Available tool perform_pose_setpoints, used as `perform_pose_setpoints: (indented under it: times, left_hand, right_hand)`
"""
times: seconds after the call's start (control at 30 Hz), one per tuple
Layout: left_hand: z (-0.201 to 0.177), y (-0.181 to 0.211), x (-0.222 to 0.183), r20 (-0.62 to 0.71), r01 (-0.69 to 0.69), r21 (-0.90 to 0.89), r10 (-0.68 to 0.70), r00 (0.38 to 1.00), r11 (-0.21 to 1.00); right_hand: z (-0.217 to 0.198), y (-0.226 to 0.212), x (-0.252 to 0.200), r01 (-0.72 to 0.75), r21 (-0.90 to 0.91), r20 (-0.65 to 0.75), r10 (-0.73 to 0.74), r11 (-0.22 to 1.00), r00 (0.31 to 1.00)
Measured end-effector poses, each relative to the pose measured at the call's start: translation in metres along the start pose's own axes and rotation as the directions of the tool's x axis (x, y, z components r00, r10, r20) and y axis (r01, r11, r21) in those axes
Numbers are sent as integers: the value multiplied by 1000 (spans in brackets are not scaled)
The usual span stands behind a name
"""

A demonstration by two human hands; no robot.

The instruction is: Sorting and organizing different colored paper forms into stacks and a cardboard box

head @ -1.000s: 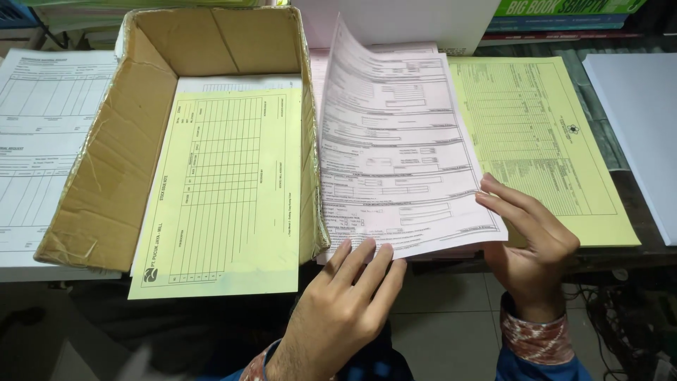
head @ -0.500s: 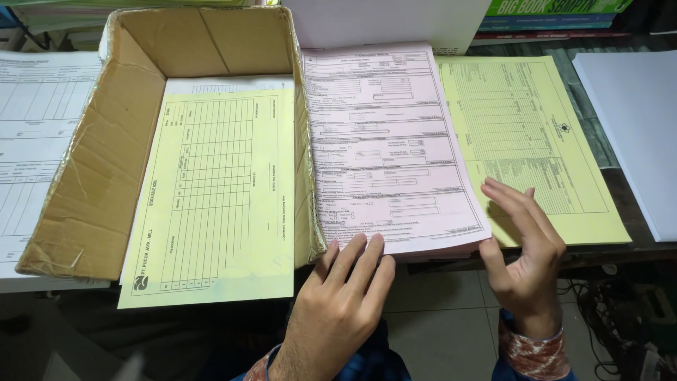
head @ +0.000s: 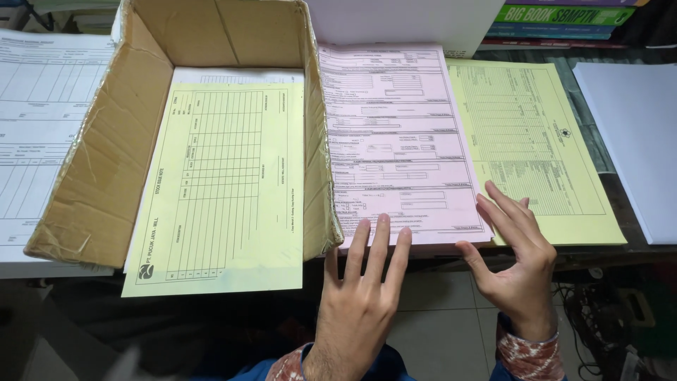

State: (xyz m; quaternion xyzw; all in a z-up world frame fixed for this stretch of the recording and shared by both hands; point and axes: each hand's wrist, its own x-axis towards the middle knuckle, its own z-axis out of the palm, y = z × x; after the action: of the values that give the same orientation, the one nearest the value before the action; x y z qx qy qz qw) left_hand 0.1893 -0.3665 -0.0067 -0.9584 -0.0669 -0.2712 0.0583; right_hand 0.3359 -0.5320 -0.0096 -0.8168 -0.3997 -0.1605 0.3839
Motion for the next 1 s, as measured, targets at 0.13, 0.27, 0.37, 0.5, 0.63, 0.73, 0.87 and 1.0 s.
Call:
perform_pose_setpoints:
  times: [0.13, 0.27, 0.37, 0.5, 0.63, 0.73, 0.87, 1.0]
  left_hand:
    - [4, 6, -6, 34, -12, -3, 12, 999, 1000]
    - [2, 4, -5, 13, 30, -25, -30, 999, 999]
    - [3, 1, -4, 32, 21, 56, -23, 999, 998]
    - [1, -4, -5, -23, -36, -73, 35, 999, 997]
    - [-28, -22, -5, -388, -232, -366, 79, 918, 901]
    - [-38, -54, -20, -465, -251, -348, 66, 883, 903]
    - [-41, -99, -45, -317, -36, -341, -79, 945, 939]
    - [-36, -133, -74, 55, 179, -115, -173, 983, 977]
  right_hand:
    - [-2, -1, -3, -22, -11, -21, 22, 1000, 1000]
    - [-1, -2, -5, -37, -18, -19, 36, 999, 999]
    - [1, -2, -5, -34, -38, -30, 33, 999, 999]
    - [1, -2, -5, -25, -41, -35, 24, 999, 999]
    - [1, -5, -6, -19, -34, -30, 18, 999, 999]
    - [1, -1, -10, -17, -53, -21, 16, 998, 1000]
    - [-3, -5, -9, 14, -59, 7, -14, 998, 1000]
    - [-4, -7, -10, 65, 21, -16, -65, 998, 998]
